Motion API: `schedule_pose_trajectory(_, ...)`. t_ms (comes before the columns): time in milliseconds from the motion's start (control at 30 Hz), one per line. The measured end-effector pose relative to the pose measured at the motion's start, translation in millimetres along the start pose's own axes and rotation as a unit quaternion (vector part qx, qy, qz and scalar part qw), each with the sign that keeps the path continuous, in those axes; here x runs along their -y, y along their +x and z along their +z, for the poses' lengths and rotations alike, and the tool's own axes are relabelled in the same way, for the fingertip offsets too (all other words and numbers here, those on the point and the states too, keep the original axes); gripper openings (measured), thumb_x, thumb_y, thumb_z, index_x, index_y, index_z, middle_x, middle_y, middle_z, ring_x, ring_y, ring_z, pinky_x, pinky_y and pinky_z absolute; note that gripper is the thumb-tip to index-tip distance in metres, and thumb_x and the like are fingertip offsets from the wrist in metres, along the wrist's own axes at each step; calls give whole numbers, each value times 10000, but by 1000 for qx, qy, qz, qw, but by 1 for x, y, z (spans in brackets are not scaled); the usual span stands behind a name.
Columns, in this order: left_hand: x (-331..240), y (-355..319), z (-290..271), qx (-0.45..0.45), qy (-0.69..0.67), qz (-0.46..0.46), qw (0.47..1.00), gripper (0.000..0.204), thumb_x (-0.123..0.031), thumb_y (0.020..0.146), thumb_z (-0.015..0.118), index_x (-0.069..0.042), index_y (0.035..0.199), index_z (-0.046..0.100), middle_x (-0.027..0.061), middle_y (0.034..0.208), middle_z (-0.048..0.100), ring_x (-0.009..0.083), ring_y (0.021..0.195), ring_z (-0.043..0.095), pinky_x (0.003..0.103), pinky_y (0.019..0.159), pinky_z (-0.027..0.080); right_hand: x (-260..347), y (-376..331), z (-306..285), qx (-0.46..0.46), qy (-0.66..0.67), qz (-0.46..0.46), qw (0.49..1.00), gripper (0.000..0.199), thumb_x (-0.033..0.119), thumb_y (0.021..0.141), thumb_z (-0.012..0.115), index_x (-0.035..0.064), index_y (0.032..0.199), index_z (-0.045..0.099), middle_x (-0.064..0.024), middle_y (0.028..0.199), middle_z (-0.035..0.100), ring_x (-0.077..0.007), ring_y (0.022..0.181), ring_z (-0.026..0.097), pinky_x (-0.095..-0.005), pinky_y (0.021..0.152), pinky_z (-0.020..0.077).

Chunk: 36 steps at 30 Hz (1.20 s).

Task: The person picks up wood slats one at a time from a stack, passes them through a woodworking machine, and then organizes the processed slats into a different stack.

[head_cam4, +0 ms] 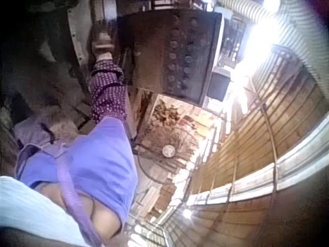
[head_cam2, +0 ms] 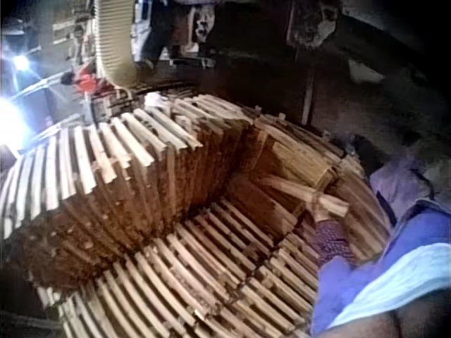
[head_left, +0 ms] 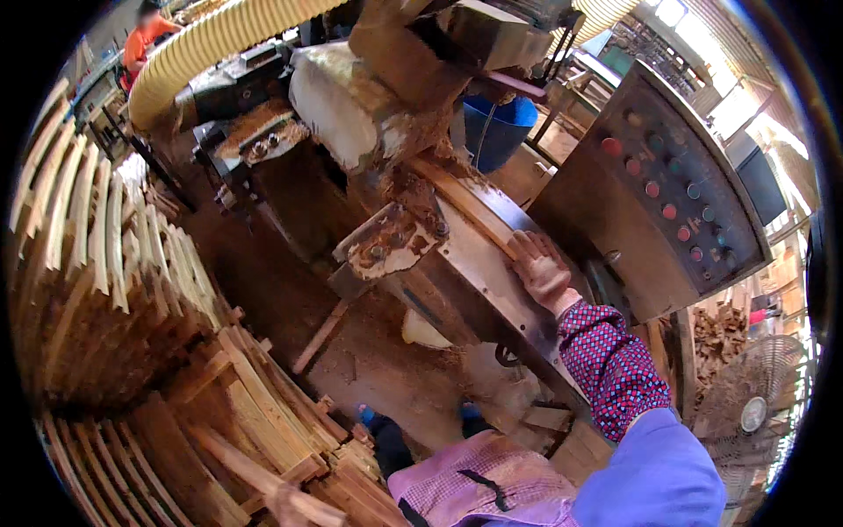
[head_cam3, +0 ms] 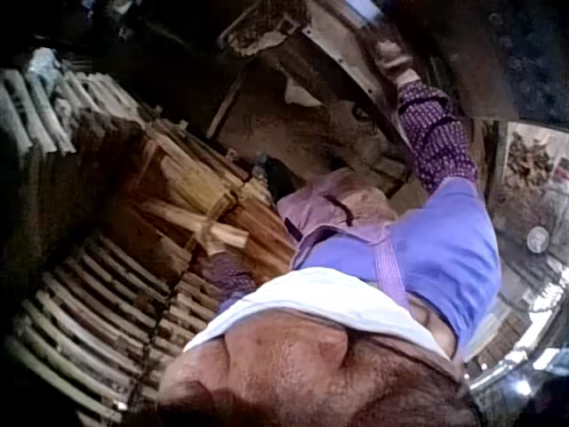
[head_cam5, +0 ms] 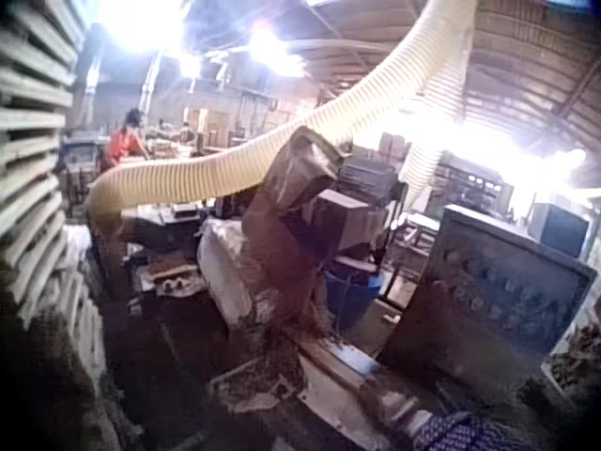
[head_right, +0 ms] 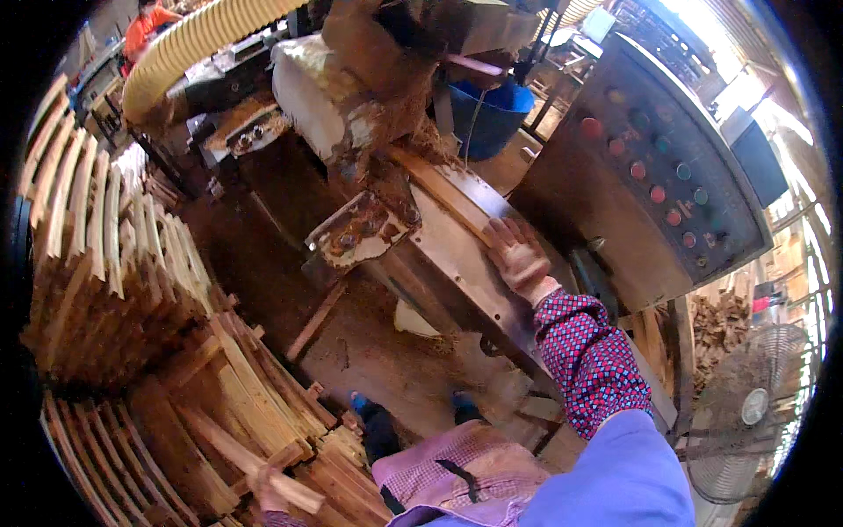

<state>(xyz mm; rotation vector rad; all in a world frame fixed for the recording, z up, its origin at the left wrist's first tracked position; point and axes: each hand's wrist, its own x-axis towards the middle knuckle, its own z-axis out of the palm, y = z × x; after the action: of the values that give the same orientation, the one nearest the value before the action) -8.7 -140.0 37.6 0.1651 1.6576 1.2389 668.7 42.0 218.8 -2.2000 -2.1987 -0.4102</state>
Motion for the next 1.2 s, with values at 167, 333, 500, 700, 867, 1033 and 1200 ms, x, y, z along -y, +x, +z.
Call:
schedule_pose_trajectory(167,6,-104,102,87,71,8,994,228,-190,812,651,13,916,646,117,1007,612,256,940,604,392,888,509,20,22,4,-13,37,-30,999,466,249,926,508,145,1377,451,-83,1437,440,-292,1324,407,-450,1120,295)
schedule_pose_trajectory(333,3,-170,208,169,-67,-163,970,274,-146,757,593,11,978,558,102,880,578,299,871,606,391,881,496,4,10,10,-105,35,-59,992,386,241,861,533,123,1229,537,-52,1251,523,-234,1182,456,-387,1062,312)
schedule_pose_trajectory(500,34,-173,167,210,31,-54,976,275,-155,775,580,10,994,556,114,908,598,286,853,636,403,767,552,8,13,6,-169,106,-97,975,327,181,820,537,93,1132,579,-61,1177,545,-230,1135,474,-362,1035,333)
schedule_pose_trajectory(700,-10,-285,185,72,50,3,996,337,-154,764,604,-14,1068,559,93,852,585,249,800,628,384,723,552,3,53,17,-137,67,-103,983,363,186,866,509,66,1204,567,-90,1252,540,-267,1186,478,-409,1043,343)
schedule_pose_trajectory(867,24,-265,155,51,-10,-3,999,183,-142,784,605,14,878,604,93,859,585,242,845,621,371,794,545,25,102,20,-180,180,-63,965,402,215,892,561,21,1244,542,-134,1319,533,-321,1262,454,-447,1070,335)
schedule_pose_trajectory(1033,46,-231,139,45,-71,-47,995,338,-134,757,566,71,1026,560,157,933,599,320,832,634,412,802,550,28,139,-72,-304,530,14,792,674,328,866,660,7,1393,389,-213,1261,578,-387,1124,568,-422,950,451)
schedule_pose_trajectory(1200,51,-201,135,78,-80,-124,986,344,-179,782,574,-6,1066,486,174,1087,516,400,993,569,533,888,499,17,209,-155,-248,598,15,762,699,362,841,692,22,1392,430,-185,1158,658,-326,1085,623,-377,889,486)
